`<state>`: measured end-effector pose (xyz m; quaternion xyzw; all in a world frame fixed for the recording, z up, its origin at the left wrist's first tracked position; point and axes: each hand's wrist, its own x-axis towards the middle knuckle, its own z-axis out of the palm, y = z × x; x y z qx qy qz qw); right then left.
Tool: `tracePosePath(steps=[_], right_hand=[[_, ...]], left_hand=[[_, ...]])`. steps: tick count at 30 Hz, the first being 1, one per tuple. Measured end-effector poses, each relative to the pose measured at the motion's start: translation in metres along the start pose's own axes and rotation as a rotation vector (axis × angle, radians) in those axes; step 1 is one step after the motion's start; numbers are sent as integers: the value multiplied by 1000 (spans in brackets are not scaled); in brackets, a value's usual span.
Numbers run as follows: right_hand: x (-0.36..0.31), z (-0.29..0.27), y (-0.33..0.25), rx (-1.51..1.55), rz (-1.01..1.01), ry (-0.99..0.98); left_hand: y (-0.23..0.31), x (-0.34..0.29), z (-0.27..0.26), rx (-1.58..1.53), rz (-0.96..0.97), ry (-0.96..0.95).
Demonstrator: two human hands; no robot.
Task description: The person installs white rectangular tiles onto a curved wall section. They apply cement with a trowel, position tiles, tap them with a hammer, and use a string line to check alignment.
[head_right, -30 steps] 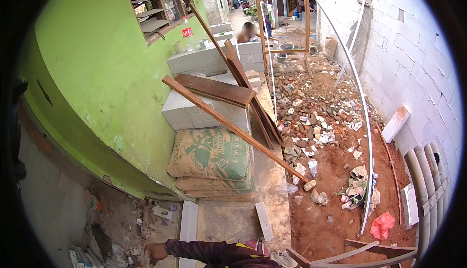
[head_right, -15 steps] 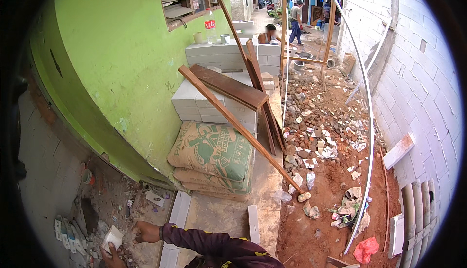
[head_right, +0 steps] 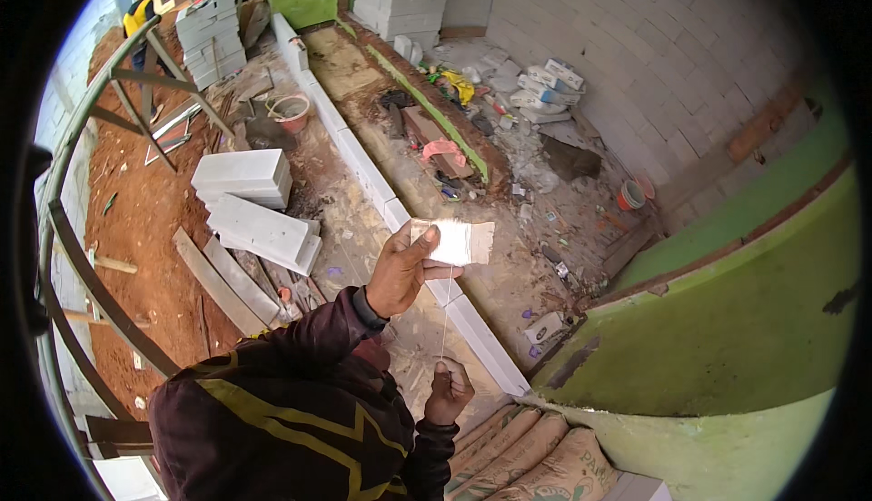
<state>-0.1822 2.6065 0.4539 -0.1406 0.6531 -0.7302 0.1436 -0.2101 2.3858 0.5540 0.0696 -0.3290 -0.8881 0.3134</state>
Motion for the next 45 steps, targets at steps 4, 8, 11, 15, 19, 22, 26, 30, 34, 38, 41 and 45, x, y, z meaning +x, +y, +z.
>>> tracePosePath(steps=[4, 8, 11, 15, 19, 22, 26, 30, 34, 38, 41, 45], right_hand=[[19, 22, -35, -288, -230, -253], [81, 26, -69, -399, -406, -430], [124, 51, -52, -248, -339, -328], [150, 103, -25, 27, 231, -377], [118, 146, -12, -286, 267, -643], [135, 138, -32, -413, -72, -695], [196, 126, -53, -321, -79, -474], [188, 173, -20, -121, 144, -258], [155, 180, -19, -311, 103, -664], [186, 131, -53, -568, -188, -639], [199, 116, -46, -236, -10, -610], [151, 123, -12, -61, 216, -563]], left_hand=[[48, -14, -60, 697, 50, 165], [71, -50, -101, 1258, -127, -18], [76, -63, -103, 1070, -188, -319], [88, -38, -100, 532, -193, -417], [101, 16, -123, 507, -3, 75], [122, 44, -159, 1254, 63, 140], [135, 51, -162, 965, -147, -487], [135, 71, -137, 420, -180, -462], [145, 100, -151, 1036, 183, -83], [140, 66, -160, 1304, -268, -552], [118, 33, -135, 808, -328, -754], [105, 18, -107, 429, -169, -273]])
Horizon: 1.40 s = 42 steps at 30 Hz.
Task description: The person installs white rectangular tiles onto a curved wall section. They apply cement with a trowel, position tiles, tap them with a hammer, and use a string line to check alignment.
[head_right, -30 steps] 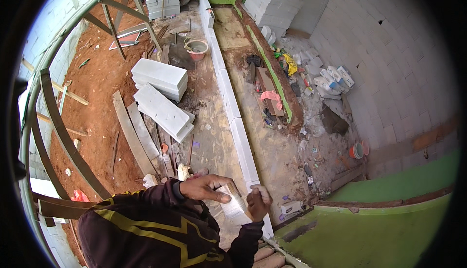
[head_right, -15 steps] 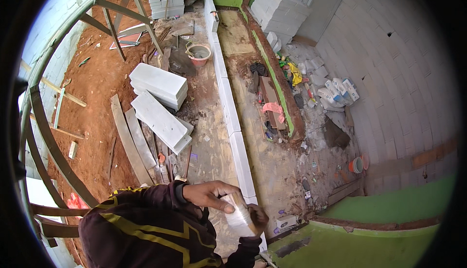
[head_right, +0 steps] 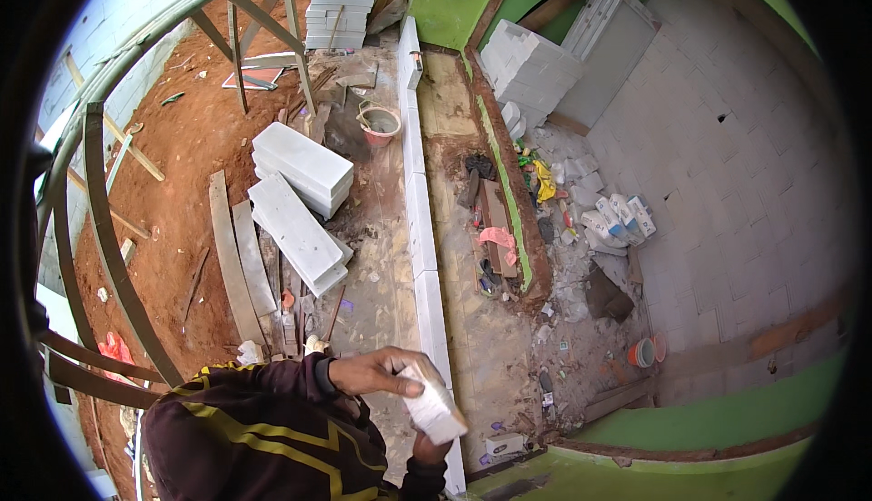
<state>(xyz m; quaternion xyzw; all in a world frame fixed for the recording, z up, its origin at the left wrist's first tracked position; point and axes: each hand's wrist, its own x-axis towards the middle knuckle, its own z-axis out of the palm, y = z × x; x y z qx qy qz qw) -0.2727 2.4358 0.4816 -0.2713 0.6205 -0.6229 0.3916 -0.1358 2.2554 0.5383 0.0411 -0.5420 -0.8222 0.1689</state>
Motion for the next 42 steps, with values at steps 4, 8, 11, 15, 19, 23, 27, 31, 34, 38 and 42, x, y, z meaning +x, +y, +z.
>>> tracePosePath(steps=[4, 8, 11, 15, 19, 23, 27, 31, 34, 38, 42], right_hand=[[-58, -7, -17, -372, -90, -250], [-73, -55, -65, -338, -397, 123], [-89, -40, -44, -99, -299, 80], [-143, -27, -2, -378, -278, -60], [-166, -96, -42, -391, -423, 198], [-168, -74, -40, 163, -210, 102], [-215, -47, -8, -341, -198, 22], [-230, -92, -39, -364, -296, 277], [-207, -85, -42, 513, -228, 121], [-207, -33, 19, 388, -146, 266], [-222, -86, 25, 133, -174, 651]], left_hand=[[12, -14, 8, 892, 162, 314], [12, -49, 45, 601, -80, -302], [-3, -46, 89, 87, -70, -345], [-9, -37, 92, 680, 89, 100], [-20, -58, 100, 820, 110, -363], [-42, -56, 136, 71, -24, -407], [-42, -31, 136, 600, 27, -14], [-34, -40, 125, 855, -75, -616], [-32, -48, 141, 113, -400, -761], [-11, -17, 156, -222, -339, -183], [23, 4, 142, 407, -59, -836]])
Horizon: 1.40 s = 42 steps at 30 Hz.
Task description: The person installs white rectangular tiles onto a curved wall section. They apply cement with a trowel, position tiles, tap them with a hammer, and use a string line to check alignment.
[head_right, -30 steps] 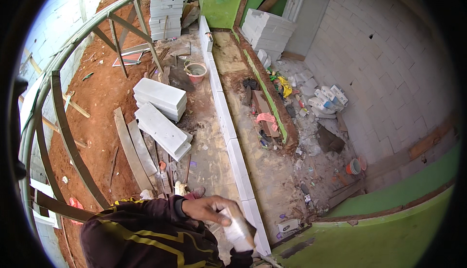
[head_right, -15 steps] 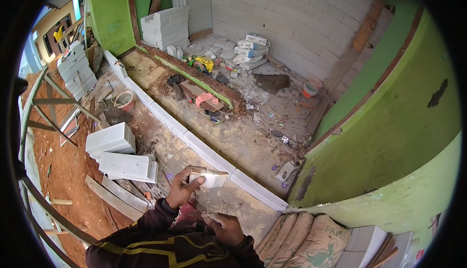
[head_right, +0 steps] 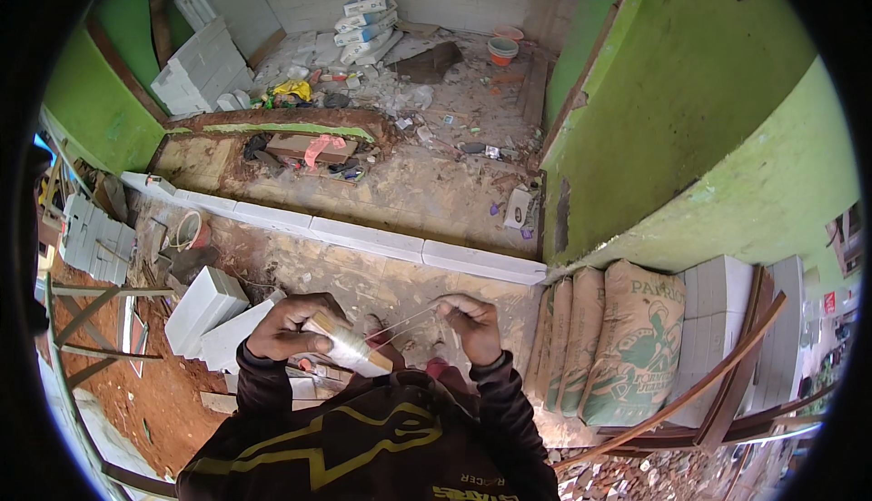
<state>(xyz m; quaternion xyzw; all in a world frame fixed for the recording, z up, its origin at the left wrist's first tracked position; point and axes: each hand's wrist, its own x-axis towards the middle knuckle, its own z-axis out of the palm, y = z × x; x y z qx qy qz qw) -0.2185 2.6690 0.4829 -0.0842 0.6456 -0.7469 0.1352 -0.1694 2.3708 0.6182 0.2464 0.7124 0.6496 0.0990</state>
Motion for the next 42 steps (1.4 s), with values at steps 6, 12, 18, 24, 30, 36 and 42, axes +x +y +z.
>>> tracePosePath(steps=[6, 12, 18, 24, 30, 36, 42], right_hand=[[14, -9, -113, -432, -644, 122], [0, -25, -122, -345, -698, 362], [31, -48, -74, 159, -432, 322], [-29, 12, -49, -327, -455, -7], [-36, -72, -43, 201, -490, 288], [-67, -36, -38, -5, -501, 192], [-64, -120, -32, -108, -564, 514]], left_hand=[[-5, 27, 7, 925, -176, -28], [23, 69, -3, 841, -147, 164], [15, 85, 28, 160, 47, -194], [-15, 150, 60, 711, 259, 493], [-13, 147, 74, 218, 17, -616], [-18, 209, 107, 182, 150, 204], [2, 200, 115, 581, -87, -745]])
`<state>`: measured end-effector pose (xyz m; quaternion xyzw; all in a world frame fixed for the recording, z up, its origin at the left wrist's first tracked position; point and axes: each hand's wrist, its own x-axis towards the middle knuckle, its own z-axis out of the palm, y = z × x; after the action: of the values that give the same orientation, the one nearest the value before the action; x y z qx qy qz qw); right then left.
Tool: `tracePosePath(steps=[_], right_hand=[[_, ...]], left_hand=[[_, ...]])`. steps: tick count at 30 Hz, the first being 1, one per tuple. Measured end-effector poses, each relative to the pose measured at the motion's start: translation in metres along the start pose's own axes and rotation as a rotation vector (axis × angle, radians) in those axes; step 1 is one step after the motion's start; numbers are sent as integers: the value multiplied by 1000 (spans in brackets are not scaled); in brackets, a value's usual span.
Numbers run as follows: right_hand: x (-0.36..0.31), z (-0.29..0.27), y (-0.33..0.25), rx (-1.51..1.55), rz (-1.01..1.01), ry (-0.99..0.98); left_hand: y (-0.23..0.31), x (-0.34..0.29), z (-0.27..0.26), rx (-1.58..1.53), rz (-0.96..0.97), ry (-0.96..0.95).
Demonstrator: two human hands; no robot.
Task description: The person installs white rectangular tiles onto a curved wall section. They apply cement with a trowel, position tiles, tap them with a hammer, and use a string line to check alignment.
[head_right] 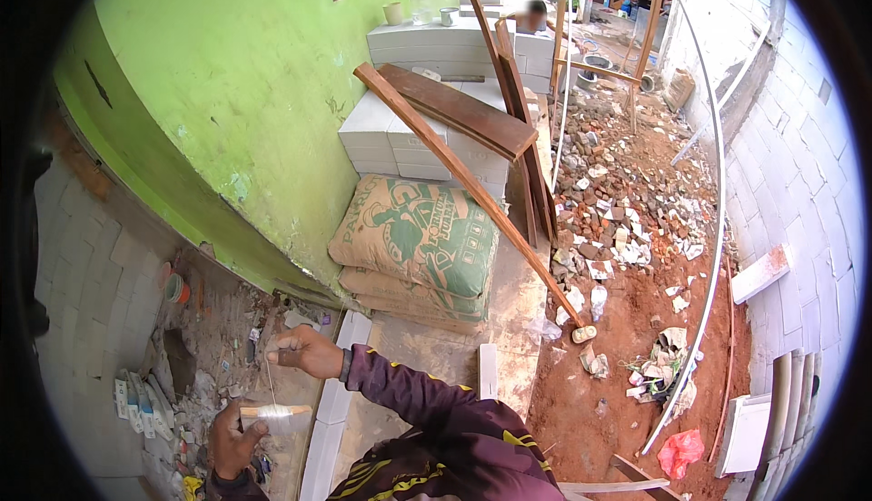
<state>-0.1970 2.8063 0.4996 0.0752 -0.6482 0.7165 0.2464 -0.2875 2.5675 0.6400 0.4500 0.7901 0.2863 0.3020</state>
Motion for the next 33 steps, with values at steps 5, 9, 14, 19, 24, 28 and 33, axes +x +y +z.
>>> tracePosePath(steps=[5, 9, 14, 19, 24, 28, 33], right_hand=[[-27, 53, -18, 364, 223, -272], [-24, 16, -32, 40, 39, -131], [-7, -9, -27, 135, 161, -33], [-15, 16, -47, -78, -76, -122], [-5, 27, -51, 405, 273, -61], [-10, 36, -52, -1, 41, -173], [2, 14, -52, 205, 54, -30]], left_hand=[[2, 33, 8, -666, 334, 759], [-5, 29, -5, 84, 24, 495], [-5, 28, 9, -497, 482, -16], [5, 43, -11, 326, 185, 703], [21, 28, 0, -307, 285, 125], [30, 37, 0, -332, 213, 821], [26, 15, -8, -202, 213, 89]])
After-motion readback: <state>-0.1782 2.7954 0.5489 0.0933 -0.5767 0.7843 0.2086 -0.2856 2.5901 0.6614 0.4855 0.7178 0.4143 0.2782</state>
